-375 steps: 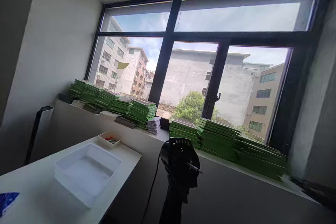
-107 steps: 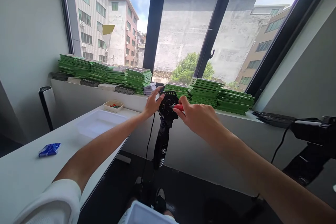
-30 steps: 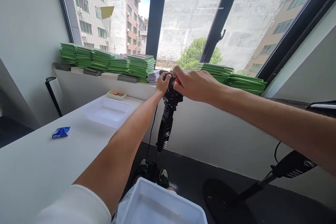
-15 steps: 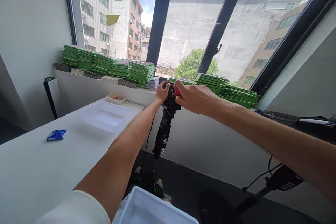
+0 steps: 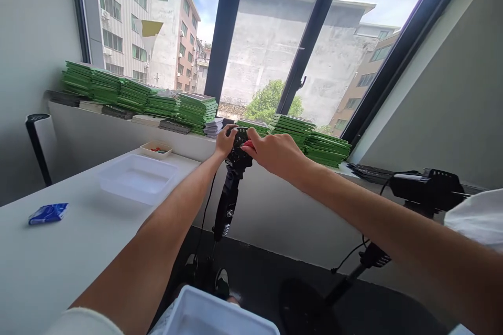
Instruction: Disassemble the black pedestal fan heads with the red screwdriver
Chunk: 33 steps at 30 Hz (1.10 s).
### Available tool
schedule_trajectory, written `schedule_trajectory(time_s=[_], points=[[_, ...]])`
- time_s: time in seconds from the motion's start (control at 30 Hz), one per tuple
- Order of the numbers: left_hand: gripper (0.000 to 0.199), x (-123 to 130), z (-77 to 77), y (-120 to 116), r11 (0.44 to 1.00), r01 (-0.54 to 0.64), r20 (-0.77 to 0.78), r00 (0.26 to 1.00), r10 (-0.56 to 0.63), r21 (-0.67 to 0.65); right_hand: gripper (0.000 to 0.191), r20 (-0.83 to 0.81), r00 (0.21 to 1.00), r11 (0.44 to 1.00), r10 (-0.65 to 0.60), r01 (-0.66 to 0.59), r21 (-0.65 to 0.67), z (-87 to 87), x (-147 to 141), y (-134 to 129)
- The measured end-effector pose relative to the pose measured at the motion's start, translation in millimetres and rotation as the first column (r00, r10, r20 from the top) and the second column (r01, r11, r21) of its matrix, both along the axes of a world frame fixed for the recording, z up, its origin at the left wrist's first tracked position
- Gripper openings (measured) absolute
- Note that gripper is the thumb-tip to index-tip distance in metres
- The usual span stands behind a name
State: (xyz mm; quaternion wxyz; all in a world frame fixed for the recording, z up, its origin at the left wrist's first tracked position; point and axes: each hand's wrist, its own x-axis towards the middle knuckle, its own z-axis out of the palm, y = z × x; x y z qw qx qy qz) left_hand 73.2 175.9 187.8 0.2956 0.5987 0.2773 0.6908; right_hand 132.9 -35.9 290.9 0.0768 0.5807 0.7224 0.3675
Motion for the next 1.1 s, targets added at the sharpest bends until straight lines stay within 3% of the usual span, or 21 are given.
schedule_trajectory(time_s=[0.13, 0.3, 0.37, 0.5, 0.57, 0.67, 0.77, 0.93, 1.0, 1.1], points=[[0.023, 2, 0.8, -2, 1.000, 0.005, -0.012, 1.000, -0.005, 0.009, 0.047, -0.004, 0.999, 0.997, -0.047, 0.047, 0.061, 3.7, -2, 1], [0.023, 0, 2.7, -3, 1.000, -0.008, -0.021, 1.000, 0.008, 0.008, 0.036, -0.234, 0.969, 0.996, 0.076, -0.087, -0.035, 6.6, 7, 5], [0.023, -1, 3.5, -3, 1.000, -0.017, -0.026, 1.000, 0.017, 0.006, 0.039, -0.209, 0.976, 0.997, 0.063, -0.073, -0.040, 7.9, 9, 5], [0.022, 2, 4.8, -4, 1.000, -0.015, -0.045, 0.999, 0.015, 0.007, 0.059, -0.023, 0.999, 0.997, -0.034, 0.036, 0.075, 10.4, 6, 1], [0.023, 3, 5.1, -4, 1.000, -0.011, -0.049, 0.999, 0.011, 0.012, 0.057, 0.025, 0.999, 0.996, -0.041, 0.039, 0.081, 10.0, 3, 1], [0.024, 3, 5.1, -4, 1.000, -0.016, -0.046, 0.999, 0.017, 0.013, 0.040, -0.072, 0.997, 0.999, 0.032, -0.029, 0.038, 8.1, 2, 2], [0.024, 1, 4.8, -2, 1.000, -0.023, -0.045, 0.999, 0.023, 0.011, 0.042, -0.086, 0.995, 0.999, 0.049, -0.048, 0.011, 8.3, 4, 5], [0.023, 2, 5.3, -1, 1.000, -0.019, -0.050, 0.999, 0.020, 0.005, 0.049, 0.078, 0.996, 0.992, -0.033, 0.023, 0.127, 10.5, 5, 9], [0.022, 3, 6.1, -2, 1.000, -0.014, -0.052, 0.999, 0.015, 0.005, 0.041, 0.032, 0.999, 0.996, 0.021, -0.024, 0.087, 10.0, 5, 9], [0.022, 2, 7.6, -2, 1.000, -0.012, -0.055, 0.998, 0.012, 0.004, 0.044, -0.016, 0.999, 0.999, 0.039, -0.038, 0.015, 10.1, 3, 8]])
